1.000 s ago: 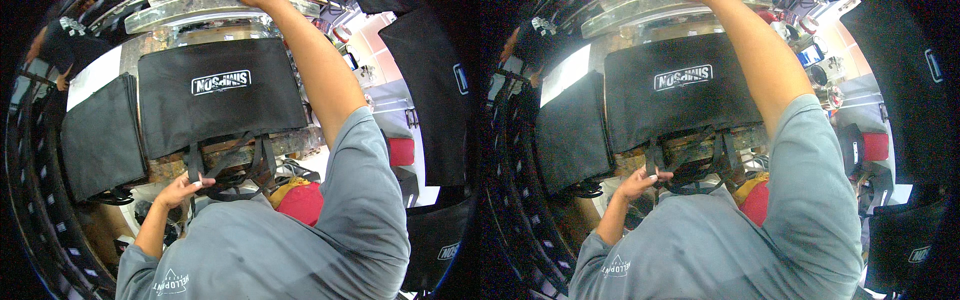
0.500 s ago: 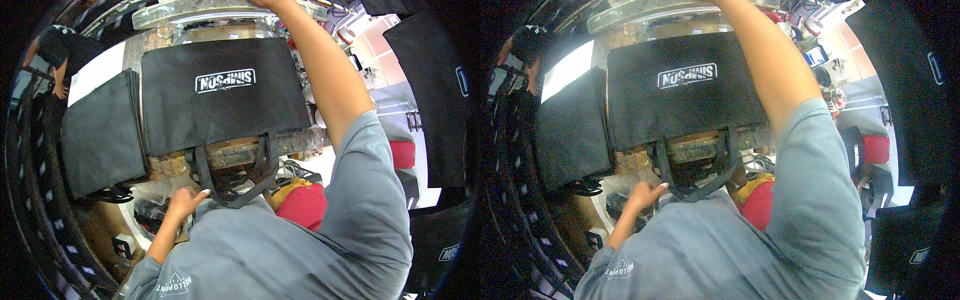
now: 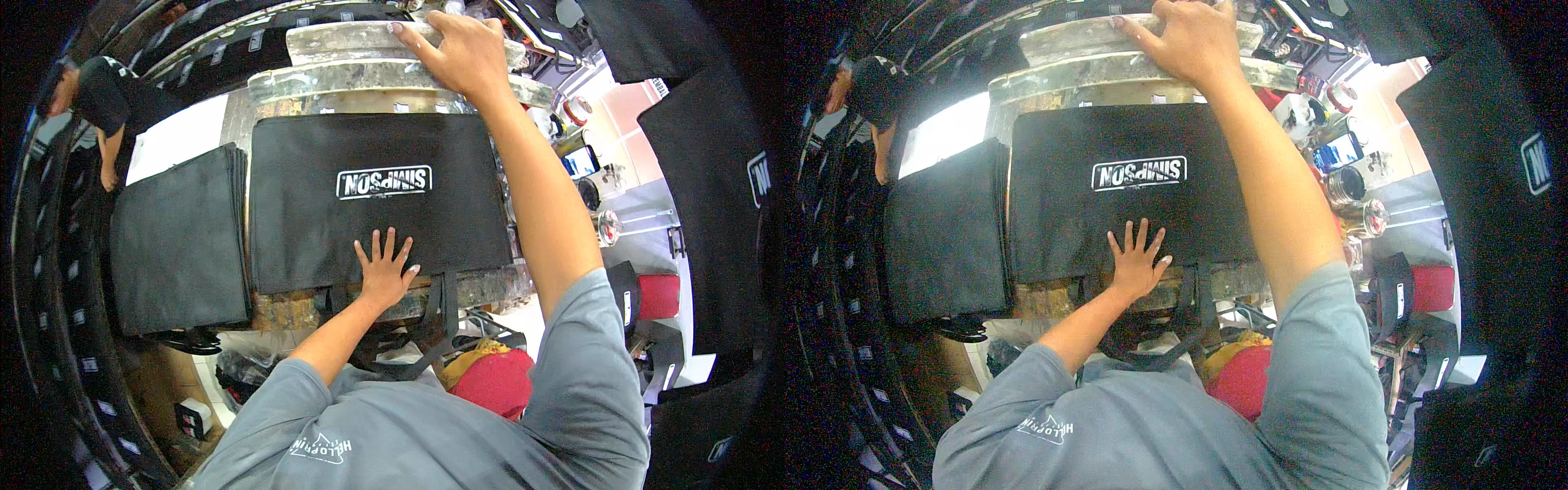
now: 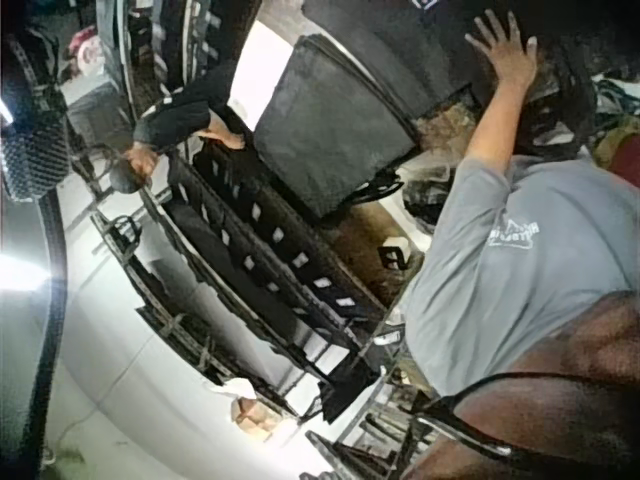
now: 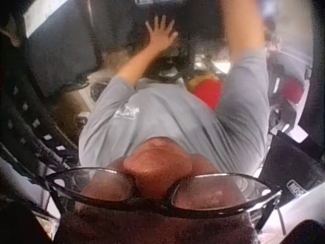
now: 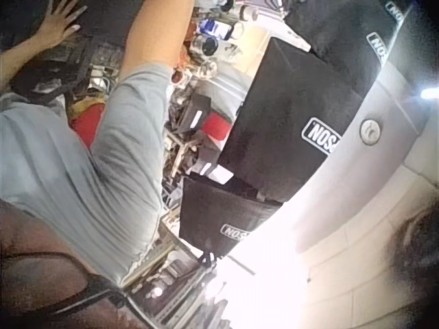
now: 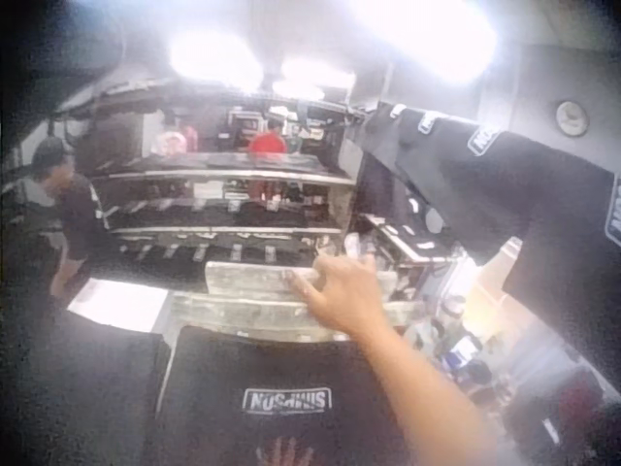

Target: The person screen prints a logo onto black bags using a squeegee and ink on a screen press, then stacks the finished items.

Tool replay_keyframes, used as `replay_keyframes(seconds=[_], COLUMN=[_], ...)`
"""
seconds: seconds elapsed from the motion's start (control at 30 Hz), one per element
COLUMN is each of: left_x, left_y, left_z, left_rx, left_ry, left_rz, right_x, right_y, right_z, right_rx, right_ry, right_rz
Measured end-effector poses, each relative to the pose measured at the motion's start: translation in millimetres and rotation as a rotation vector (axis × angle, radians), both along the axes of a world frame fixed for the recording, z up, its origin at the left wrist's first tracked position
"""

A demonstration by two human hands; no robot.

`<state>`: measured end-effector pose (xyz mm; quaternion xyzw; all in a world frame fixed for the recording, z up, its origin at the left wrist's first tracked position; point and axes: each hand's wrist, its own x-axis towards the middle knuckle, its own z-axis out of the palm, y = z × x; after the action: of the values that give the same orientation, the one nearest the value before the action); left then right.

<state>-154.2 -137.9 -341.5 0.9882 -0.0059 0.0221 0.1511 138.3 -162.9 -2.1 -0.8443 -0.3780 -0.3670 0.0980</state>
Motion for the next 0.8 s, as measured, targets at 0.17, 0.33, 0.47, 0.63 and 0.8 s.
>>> replay_keyframes(seconds=[0.17, 0.33, 0.47, 0.63, 0.8], left_x=[2.5, 10.5, 10.1, 21.4, 39.1], left_y=[6.4, 16.9, 18.7, 18.4, 75.1], left_z=[1.8, 6.0, 2.6, 42.1, 137.0], left_rx=[-0.05, -0.071, -0.031, -0.115, -1.571], left_ry=[0.001, -0.005, 0.004, 0.095, -0.154], left_rz=[-0.014, -0.055, -0.044, 0.048, 0.248], right_x=[-4.4, -5.4, -9.1, -17.1, -32.4], right_y=[3.1, -0.3, 2.5, 0.0, -15.4], right_z=[3.0, 6.3, 9.7, 11.4, -29.3], right_rx=[0.008, 0.054, -0.024, 0.146, 0.055], right_ry=[0.025, 0.037, 0.053, 0.142, -0.022], right_rz=[0.026, 0.078, 0.024, 0.147, 0.073])
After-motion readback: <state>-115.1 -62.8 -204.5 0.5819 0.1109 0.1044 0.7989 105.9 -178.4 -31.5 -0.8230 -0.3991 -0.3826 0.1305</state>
